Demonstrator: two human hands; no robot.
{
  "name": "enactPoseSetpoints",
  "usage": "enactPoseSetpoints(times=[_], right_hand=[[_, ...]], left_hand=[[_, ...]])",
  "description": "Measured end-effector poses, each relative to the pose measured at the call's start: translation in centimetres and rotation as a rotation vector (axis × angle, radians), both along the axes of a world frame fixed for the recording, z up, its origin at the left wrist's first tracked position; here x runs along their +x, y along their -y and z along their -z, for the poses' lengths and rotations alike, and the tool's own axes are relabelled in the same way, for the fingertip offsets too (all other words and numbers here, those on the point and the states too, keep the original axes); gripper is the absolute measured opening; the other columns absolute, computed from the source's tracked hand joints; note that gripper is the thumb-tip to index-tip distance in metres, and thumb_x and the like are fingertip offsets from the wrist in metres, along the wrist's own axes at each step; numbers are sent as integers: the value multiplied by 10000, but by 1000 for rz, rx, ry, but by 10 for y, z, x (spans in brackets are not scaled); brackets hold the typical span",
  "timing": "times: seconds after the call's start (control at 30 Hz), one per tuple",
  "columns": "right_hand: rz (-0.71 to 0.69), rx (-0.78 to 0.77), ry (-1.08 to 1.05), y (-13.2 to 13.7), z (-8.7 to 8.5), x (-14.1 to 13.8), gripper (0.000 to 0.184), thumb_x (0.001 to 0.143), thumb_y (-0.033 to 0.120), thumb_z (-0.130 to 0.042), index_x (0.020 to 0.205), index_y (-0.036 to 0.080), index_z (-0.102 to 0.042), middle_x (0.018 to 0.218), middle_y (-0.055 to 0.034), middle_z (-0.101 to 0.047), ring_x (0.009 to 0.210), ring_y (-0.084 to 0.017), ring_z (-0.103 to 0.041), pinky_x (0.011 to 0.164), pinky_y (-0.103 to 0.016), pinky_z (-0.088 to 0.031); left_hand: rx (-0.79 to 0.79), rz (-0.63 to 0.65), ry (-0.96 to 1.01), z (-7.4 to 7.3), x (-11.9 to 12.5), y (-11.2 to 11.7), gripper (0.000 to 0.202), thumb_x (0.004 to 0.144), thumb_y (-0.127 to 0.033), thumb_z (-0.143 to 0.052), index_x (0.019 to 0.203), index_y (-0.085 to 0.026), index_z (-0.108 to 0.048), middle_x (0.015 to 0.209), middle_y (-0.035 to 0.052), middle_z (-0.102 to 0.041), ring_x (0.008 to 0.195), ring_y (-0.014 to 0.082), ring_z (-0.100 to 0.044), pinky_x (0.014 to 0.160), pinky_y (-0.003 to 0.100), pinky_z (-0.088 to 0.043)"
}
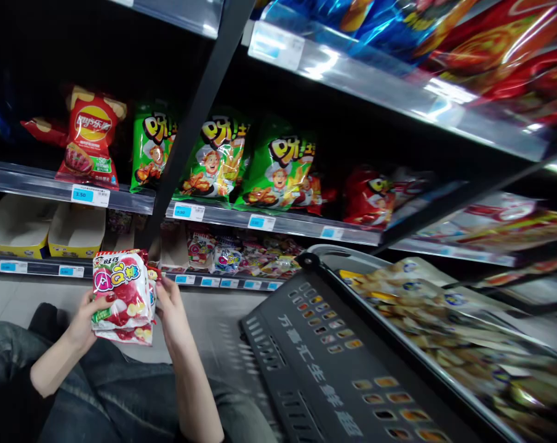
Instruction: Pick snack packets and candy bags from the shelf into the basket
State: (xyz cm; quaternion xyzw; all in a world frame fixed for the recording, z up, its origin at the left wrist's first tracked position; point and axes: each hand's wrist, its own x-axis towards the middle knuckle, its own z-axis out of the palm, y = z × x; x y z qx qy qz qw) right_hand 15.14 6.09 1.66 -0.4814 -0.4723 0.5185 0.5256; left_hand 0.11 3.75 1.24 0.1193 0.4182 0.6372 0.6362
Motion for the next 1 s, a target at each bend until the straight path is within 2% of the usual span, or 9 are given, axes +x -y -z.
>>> enactPoseSetpoints(times=[0.07,0.13,0.27,0.37,0.57,0.7,0.8,0.9,1.0], right_hand=[[-91,-70,-57,1,3,1,434,739,494,-521,1055,198,-550,1047,-79,-616,962,-229,-561,765,-336,-461],[-137,-52,-38,2,3,-1,429,731,471,-541,1047,182,-568,1036,-77,-636,972,-237,-560,791,-341,-452],[-9,-3,169,5,3,-9,365,769,431,-492,1031,193,-580,1034,-69,-646,969,-234,-559,835,-339,-431],[29,-19,238,5,6,-13,366,809,432,-425,1057,201,-563,1050,-73,-638,974,-234,-561,841,-345,-430],[6,-35,191,6,10,-11,514,834,507,-355,1245,203,-410,1154,-100,-569,1100,-223,-500,878,-342,-415],[32,30,206,9,1,-9,604,816,540,-369,1314,208,-288,1279,-99,-455,1206,-209,-401,957,-359,-353],[79,68,273,10,-8,-7,618,770,522,-462,1276,190,-337,1312,-126,-404,1189,-232,-410,981,-372,-324],[15,35,217,7,-8,-5,561,763,482,-479,1227,182,-383,1231,-127,-494,1068,-235,-515,915,-373,-392],[-11,-11,124,2,2,-7,446,794,454,-431,1153,192,-468,1126,-89,-594,1025,-224,-550,865,-349,-430]], left_hand=[[-14,-2,68,-1,1,1,301,462,-84,-684,740,-158,-596,632,16,-712,558,191,-658,548,289,-545],[13,42,127,-3,2,1,330,485,-88,-664,802,-155,-601,667,26,-716,619,216,-671,597,320,-554],[-5,150,150,-5,2,0,375,548,-94,-624,919,-135,-586,678,40,-713,690,244,-678,662,363,-550],[-15,167,90,-5,1,-1,330,550,-74,-618,873,-135,-582,663,37,-711,646,229,-677,642,349,-549],[-28,141,-13,-6,2,0,315,529,-87,-640,821,-160,-545,662,18,-709,613,202,-673,612,320,-540],[-69,63,-74,-5,5,2,354,490,-96,-665,814,-159,-535,599,-6,-695,550,169,-648,555,276,-523],[-49,45,-80,-5,6,2,351,472,-107,-679,792,-154,-542,584,-7,-692,541,165,-640,540,264,-516],[-31,58,-58,-6,4,1,328,480,-110,-678,783,-151,-559,609,4,-699,555,174,-646,556,276,-521],[-24,69,11,-7,2,1,293,497,-100,-654,774,-153,-578,637,10,-703,579,193,-656,584,305,-532]])
